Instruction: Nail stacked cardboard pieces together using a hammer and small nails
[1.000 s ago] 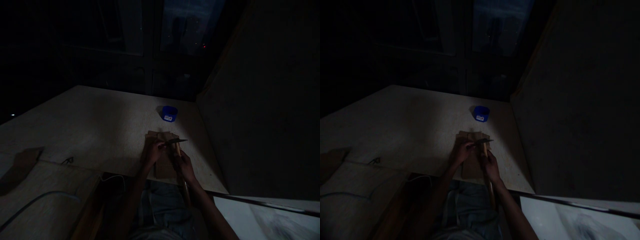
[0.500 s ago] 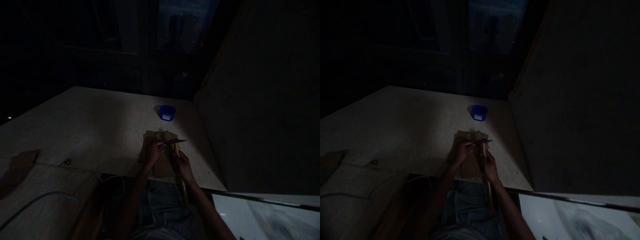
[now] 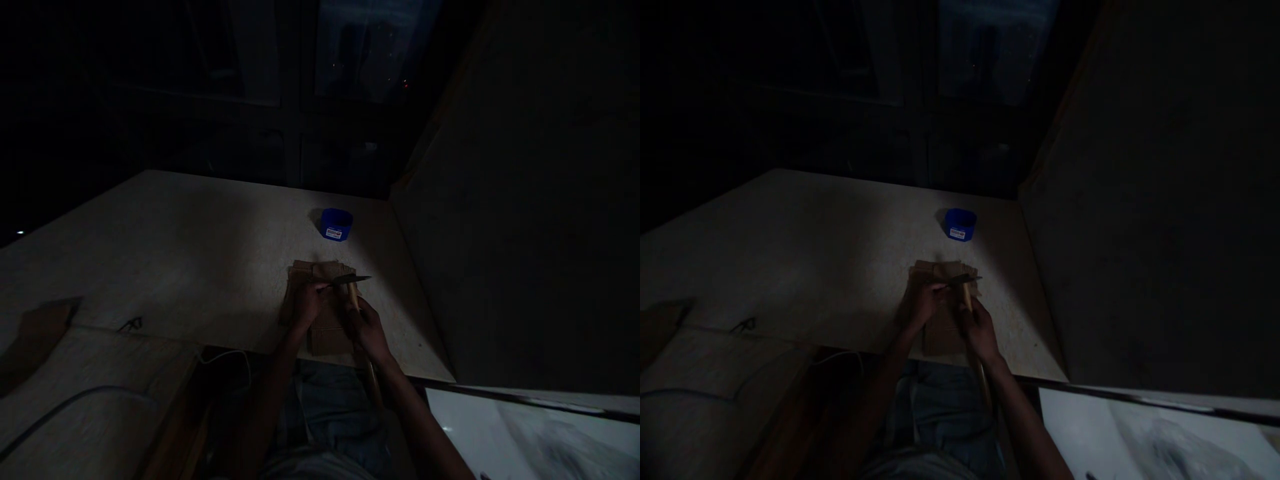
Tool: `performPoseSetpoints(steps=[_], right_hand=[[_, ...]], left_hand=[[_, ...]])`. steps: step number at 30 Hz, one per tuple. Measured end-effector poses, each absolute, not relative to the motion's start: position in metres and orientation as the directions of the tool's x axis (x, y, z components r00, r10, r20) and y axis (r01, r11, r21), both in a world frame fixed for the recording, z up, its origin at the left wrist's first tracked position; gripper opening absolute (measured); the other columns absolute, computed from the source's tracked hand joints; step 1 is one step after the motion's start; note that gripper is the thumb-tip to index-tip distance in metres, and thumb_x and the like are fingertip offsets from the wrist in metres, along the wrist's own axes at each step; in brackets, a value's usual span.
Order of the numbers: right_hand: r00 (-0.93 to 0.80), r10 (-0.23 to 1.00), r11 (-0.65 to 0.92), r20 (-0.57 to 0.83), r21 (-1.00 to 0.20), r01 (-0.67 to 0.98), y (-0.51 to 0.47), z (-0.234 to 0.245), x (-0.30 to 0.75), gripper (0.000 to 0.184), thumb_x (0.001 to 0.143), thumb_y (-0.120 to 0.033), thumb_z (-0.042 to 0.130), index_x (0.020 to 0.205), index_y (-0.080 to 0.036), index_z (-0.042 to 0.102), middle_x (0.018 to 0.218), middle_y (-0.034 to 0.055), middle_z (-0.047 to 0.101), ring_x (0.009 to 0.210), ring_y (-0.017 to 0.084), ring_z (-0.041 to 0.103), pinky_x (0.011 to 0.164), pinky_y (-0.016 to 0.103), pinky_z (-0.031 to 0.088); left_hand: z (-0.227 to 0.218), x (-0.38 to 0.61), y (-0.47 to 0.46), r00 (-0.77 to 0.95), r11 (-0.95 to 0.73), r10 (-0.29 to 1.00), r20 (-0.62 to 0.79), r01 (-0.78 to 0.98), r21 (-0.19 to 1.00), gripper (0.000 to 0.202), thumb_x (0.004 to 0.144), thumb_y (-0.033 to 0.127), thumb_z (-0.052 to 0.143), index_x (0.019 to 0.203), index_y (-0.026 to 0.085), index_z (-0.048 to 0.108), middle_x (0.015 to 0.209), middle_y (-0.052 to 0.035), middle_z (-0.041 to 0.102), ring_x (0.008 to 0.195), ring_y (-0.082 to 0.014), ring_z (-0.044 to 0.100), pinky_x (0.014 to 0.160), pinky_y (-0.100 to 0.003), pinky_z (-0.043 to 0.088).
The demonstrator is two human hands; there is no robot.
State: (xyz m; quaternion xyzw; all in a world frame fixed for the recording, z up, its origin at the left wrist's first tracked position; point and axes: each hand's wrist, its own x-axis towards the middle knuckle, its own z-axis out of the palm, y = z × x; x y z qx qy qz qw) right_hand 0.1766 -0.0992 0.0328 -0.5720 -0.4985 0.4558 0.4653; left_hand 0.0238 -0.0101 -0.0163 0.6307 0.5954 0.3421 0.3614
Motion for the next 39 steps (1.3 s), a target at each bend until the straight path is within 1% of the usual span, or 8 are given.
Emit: performPoseSetpoints(steps=[3, 5, 10, 14, 27, 32, 36, 39], right_hand=[[0.044, 0.998, 0.039, 0.054, -0.957, 0.287, -0.095, 0.039, 0.178, 0.046, 0.093, -0.050, 0.052, 0.121, -0.016, 0.068, 0.109, 0.0088, 0.074, 0.096, 0.025, 0.067, 0.081, 0.032, 0.052], [0.009, 0.999, 0.046, 0.052, -0.941, 0.335, -0.090, 0.040, 0.177, 0.048, 0.094, -0.050, 0.050, 0.125, -0.016, 0.067, 0.118, 0.0100, 0.073, 0.106, 0.028, 0.067, 0.090, 0.036, 0.051], [-0.113, 0.993, 0.027, -0.024, -0.905, 0.425, -0.079, 0.033, 0.178, 0.048, 0.093, -0.045, 0.050, 0.126, -0.015, 0.068, 0.118, 0.0115, 0.074, 0.105, 0.030, 0.069, 0.091, 0.040, 0.051], [-0.080, 0.997, 0.037, 0.008, -0.928, 0.371, -0.080, 0.036, 0.181, 0.043, 0.094, -0.043, 0.052, 0.123, -0.017, 0.069, 0.118, 0.0091, 0.074, 0.107, 0.029, 0.068, 0.093, 0.039, 0.050], [-0.040, 0.999, 0.018, 0.007, -0.960, 0.278, -0.078, 0.048, 0.184, 0.038, 0.089, -0.041, 0.056, 0.116, -0.018, 0.072, 0.109, 0.0072, 0.075, 0.098, 0.028, 0.067, 0.086, 0.037, 0.050], [0.035, 0.999, -0.042, -0.037, -0.983, 0.181, -0.091, 0.044, 0.183, 0.040, 0.084, -0.046, 0.063, 0.109, -0.016, 0.073, 0.089, 0.0056, 0.073, 0.079, 0.022, 0.062, 0.065, 0.028, 0.049], [0.088, 0.980, -0.179, -0.176, -0.983, 0.029, -0.106, 0.032, 0.176, 0.044, 0.082, -0.054, 0.065, 0.106, -0.017, 0.068, 0.062, -0.0024, 0.058, 0.050, 0.013, 0.046, 0.044, 0.023, 0.035], [0.168, 0.963, -0.208, -0.211, -0.977, -0.033, -0.116, 0.026, 0.174, 0.046, 0.080, -0.057, 0.067, 0.104, -0.018, 0.066, 0.059, -0.0042, 0.053, 0.047, 0.011, 0.041, 0.041, 0.022, 0.031]], left_hand=[[-0.015, 0.023, -0.010, 0.069, -0.035, 0.998, -0.003, 0.533, 0.846, 0.024, 0.088, 0.012, 0.063, 0.104, 0.020, 0.079, 0.108, -0.0079, 0.078, 0.101, -0.0200, 0.073, 0.095, -0.032, 0.054], [-0.015, 0.024, -0.009, 0.063, -0.022, 0.998, -0.015, 0.552, 0.833, 0.025, 0.087, 0.011, 0.062, 0.104, 0.019, 0.079, 0.109, -0.0090, 0.078, 0.101, -0.0202, 0.073, 0.095, -0.032, 0.054], [-0.017, 0.025, -0.009, 0.046, 0.022, 0.997, -0.060, 0.584, 0.812, 0.020, 0.088, 0.012, 0.062, 0.097, 0.017, 0.080, 0.098, -0.0091, 0.080, 0.090, -0.0196, 0.074, 0.086, -0.031, 0.055], [-0.020, 0.025, -0.009, 0.021, -0.008, 1.000, -0.004, 0.572, 0.820, 0.020, 0.086, 0.012, 0.063, 0.097, 0.017, 0.079, 0.103, -0.0093, 0.079, 0.096, -0.0198, 0.073, 0.091, -0.031, 0.054], [-0.025, 0.024, -0.012, 0.017, -0.034, 0.999, 0.030, 0.554, 0.832, 0.021, 0.088, 0.014, 0.063, 0.101, 0.019, 0.079, 0.103, -0.0093, 0.079, 0.095, -0.0199, 0.073, 0.089, -0.032, 0.055], [-0.023, 0.024, -0.013, 0.004, -0.012, 1.000, 0.012, 0.535, 0.845, 0.019, 0.088, 0.016, 0.065, 0.101, 0.018, 0.079, 0.103, -0.0100, 0.079, 0.094, -0.0211, 0.074, 0.089, -0.034, 0.056], [-0.019, 0.023, -0.013, 0.009, -0.002, 1.000, -0.004, 0.503, 0.864, 0.017, 0.088, 0.024, 0.068, 0.100, 0.018, 0.078, 0.100, -0.0099, 0.079, 0.090, -0.0211, 0.074, 0.085, -0.034, 0.057], [-0.018, 0.021, -0.015, 0.027, -0.033, 0.999, 0.024, 0.454, 0.890, 0.018, 0.086, 0.023, 0.071, 0.102, 0.018, 0.078, 0.100, -0.0092, 0.079, 0.090, -0.0203, 0.073, 0.084, -0.033, 0.057]])
